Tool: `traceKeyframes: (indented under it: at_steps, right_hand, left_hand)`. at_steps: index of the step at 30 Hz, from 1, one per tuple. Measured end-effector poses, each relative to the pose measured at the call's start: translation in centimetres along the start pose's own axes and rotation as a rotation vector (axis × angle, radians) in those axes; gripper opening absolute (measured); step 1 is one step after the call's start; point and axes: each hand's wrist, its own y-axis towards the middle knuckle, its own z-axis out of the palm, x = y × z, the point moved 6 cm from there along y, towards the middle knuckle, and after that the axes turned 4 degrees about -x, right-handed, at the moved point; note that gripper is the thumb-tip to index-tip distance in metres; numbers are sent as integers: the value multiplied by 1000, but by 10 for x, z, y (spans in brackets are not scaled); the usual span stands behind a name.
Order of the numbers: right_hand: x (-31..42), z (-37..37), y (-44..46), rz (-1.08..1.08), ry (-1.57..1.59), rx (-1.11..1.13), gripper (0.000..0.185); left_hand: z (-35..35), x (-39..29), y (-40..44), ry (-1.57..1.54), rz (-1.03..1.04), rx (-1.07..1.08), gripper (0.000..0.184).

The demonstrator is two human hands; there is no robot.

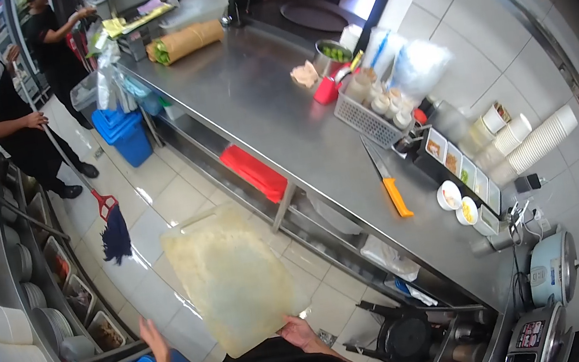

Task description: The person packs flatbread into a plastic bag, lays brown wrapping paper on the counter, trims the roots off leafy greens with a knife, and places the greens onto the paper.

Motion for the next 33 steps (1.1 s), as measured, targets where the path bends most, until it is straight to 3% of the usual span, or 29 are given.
traceKeyframes:
  at_steps: [4, 9, 12, 16, 18, 23, 25, 30, 33]
  right_hand:
    - [26, 63, 27, -94, 10, 3, 36]
    - [86, 165, 49, -269, 50, 135, 35]
    - [123, 179, 77, -333, 71, 134, 34]
    - [151, 173, 110, -394, 33, 16, 32]
    - [160, 165, 130, -404, 71, -85, 31]
    - [164, 146, 141, -319, -105, -36, 30]
    - [163, 145, 138, -263, -225, -161, 32]
    - [167, 149, 135, -92, -450, -156, 47]
    - [169, 156, 141, 51, -567, -40, 52]
  left_hand:
    - [-63, 97, -17, -212, -273, -213, 56]
    - [-17, 125, -11, -417, -399, -184, 56]
    - [22, 15, -10, -452, -560, 53, 57]
    - [110, -107, 31, -383, -239, 546, 58]
    - [160, -170, 50, -391, -197, 738, 59]
    - [258, -294, 66, -605, -274, 1040, 48]
    - [293, -292, 81, -519, -190, 1106, 44]
    - [318, -308, 91, -522, -254, 1211, 38]
    - [341, -311, 104, -496, -199, 1231, 38]
